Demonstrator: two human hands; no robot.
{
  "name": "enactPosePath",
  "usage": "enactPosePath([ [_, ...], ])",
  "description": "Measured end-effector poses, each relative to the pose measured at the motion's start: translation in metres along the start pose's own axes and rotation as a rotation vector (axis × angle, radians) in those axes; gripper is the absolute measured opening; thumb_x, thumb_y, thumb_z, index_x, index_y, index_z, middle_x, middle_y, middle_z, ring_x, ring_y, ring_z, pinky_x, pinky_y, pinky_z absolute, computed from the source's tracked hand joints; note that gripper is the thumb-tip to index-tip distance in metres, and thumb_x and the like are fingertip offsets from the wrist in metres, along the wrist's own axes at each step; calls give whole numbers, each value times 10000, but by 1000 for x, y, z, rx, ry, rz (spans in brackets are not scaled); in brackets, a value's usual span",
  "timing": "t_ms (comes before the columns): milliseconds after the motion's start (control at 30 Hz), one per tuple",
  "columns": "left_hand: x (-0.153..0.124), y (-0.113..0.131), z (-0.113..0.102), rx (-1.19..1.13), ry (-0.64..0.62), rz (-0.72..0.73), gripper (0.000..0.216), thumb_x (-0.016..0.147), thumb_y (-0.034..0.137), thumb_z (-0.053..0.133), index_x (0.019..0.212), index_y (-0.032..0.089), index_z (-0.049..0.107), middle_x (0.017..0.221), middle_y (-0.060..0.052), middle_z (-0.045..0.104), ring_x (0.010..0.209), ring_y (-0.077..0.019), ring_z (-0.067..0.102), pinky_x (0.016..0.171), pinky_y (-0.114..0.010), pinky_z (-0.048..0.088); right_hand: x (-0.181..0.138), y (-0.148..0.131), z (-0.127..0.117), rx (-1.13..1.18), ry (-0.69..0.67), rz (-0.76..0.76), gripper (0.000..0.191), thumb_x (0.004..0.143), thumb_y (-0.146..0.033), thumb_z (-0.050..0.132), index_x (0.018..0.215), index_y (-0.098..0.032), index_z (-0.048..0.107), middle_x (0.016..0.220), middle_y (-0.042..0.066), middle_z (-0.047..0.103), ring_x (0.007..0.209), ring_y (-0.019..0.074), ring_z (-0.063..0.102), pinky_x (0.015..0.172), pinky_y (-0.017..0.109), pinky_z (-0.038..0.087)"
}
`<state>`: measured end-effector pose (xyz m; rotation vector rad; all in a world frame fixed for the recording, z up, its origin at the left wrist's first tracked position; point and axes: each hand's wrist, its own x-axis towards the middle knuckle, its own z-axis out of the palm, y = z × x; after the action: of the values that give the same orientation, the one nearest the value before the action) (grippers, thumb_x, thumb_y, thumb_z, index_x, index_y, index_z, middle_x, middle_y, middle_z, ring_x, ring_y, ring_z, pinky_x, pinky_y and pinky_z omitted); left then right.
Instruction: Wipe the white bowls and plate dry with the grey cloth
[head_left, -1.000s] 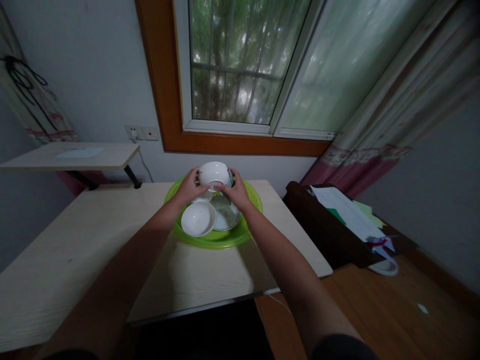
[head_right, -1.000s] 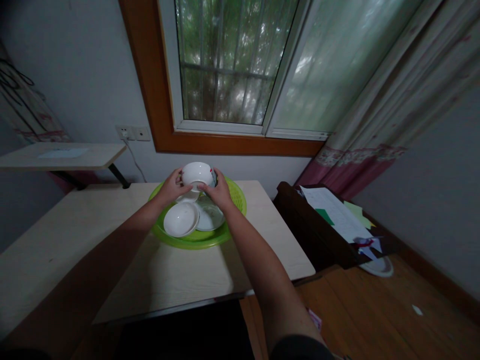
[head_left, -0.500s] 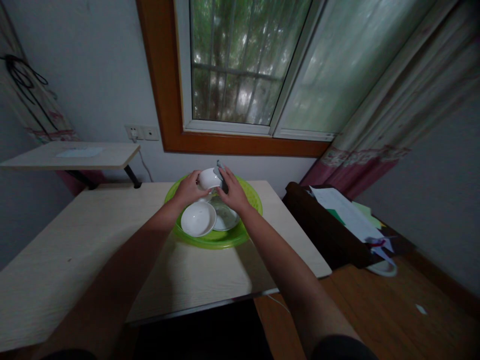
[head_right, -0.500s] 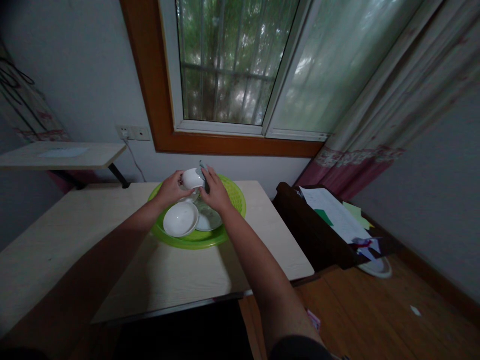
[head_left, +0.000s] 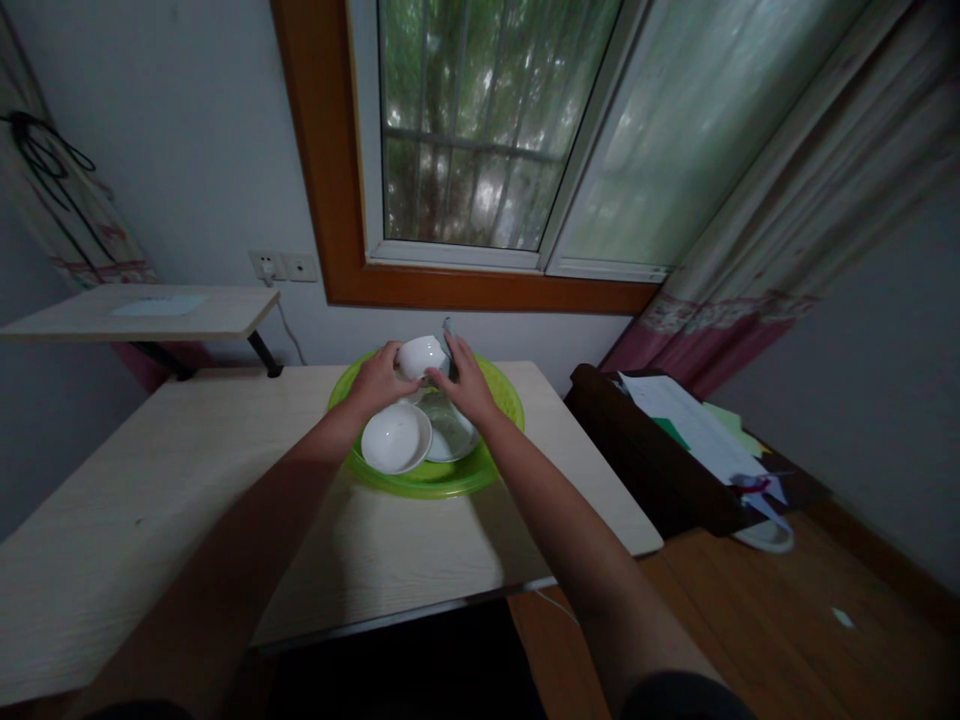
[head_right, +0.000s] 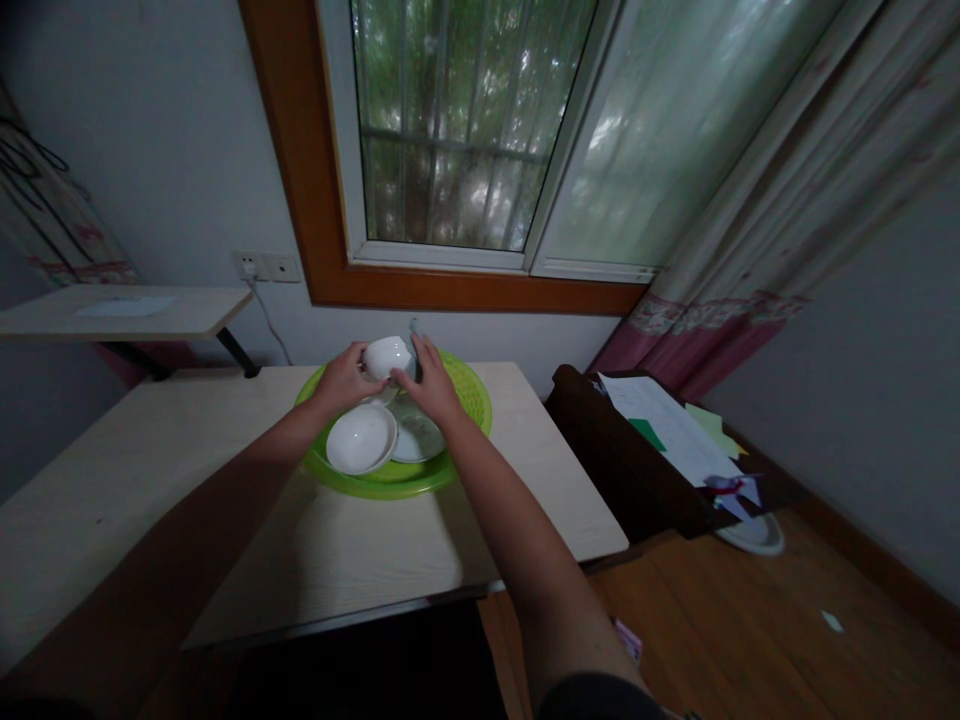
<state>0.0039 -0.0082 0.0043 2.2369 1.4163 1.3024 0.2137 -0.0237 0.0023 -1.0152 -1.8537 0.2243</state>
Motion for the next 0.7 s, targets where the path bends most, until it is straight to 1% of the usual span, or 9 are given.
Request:
enactPosePath([
  [67, 1, -5, 2, -69, 2, -23, 592, 651, 425, 844, 1136, 227, 569, 1077, -80, 726, 939, -244, 710, 810, -349, 579, 1, 8, -1, 87, 20, 108, 895, 836, -550, 760, 1577, -203, 399, 1603, 171, 455, 1485, 334, 435, 1238, 539, 341],
  [100, 2, -9, 4, -117, 0, -39, 616, 640, 418, 852, 1144, 223, 556, 1081, -79, 726, 951, -239, 714, 813, -345, 583, 2, 10, -2, 130, 20, 146, 927, 801, -549, 793, 1567, -194, 411, 1574, 174, 491, 1448, 337, 478, 1218, 530, 372],
  [167, 3, -14, 7, -234, -17, -66, 663, 631, 409, 862, 1169, 215, 526, 1103, -90, 724, 975, -238, 725, 820, -348, 590, 2, 12, -3, 208, 17, 190, 935, 762, -523, 828, 1544, -194, 437, 1516, 159, 555, 1365, 327, 555, 1168, 505, 434],
  [233, 3, -19, 11, -326, -36, -92, 680, 639, 400, 859, 1188, 212, 505, 1126, -107, 720, 997, -242, 732, 828, -357, 597, 1, 11, -3, 238, 24, 210, 914, 740, -493, 849, 1516, -198, 467, 1465, 142, 600, 1300, 314, 596, 1129, 489, 468],
  [333, 4, -21, 14, -387, -55, -89, 685, 651, 378, 853, 1206, 203, 493, 1184, -139, 701, 1044, -247, 726, 867, -377, 599, 1, 10, -2, 170, 68, 228, 901, 707, -454, 877, 1483, -189, 504, 1446, 155, 609, 1300, 324, 585, 1134, 498, 451],
  [433, 3, -18, 13, -367, -46, -39, 709, 665, 342, 845, 1260, 202, 486, 1285, -161, 661, 1127, -249, 696, 928, -389, 586, 2, 9, -2, 100, 101, 197, 899, 700, -411, 887, 1485, -196, 504, 1461, 163, 593, 1330, 328, 564, 1159, 499, 423],
  [533, 1, -11, 8, -272, -35, 12, 706, 692, 318, 826, 1310, 230, 495, 1351, -136, 629, 1199, -245, 653, 960, -384, 573, 3, 9, -3, 68, 81, 124, 894, 707, -396, 889, 1490, -209, 500, 1468, 159, 587, 1352, 332, 550, 1181, 512, 403],
  [600, 0, -6, 5, -194, -37, 39, 676, 700, 311, 820, 1299, 243, 515, 1336, -112, 634, 1201, -243, 640, 964, -379, 569, 4, 10, -3, 45, 68, 83, 890, 719, -401, 887, 1494, -208, 495, 1471, 164, 583, 1363, 339, 542, 1194, 526, 392],
  [700, 0, -3, 1, -109, -35, 52, 637, 688, 304, 827, 1252, 234, 540, 1265, -97, 658, 1146, -247, 652, 954, -379, 564, 3, 11, -2, 1, 56, 38, 896, 768, -429, 857, 1531, -198, 448, 1503, 183, 549, 1399, 348, 515, 1212, 547, 376],
])
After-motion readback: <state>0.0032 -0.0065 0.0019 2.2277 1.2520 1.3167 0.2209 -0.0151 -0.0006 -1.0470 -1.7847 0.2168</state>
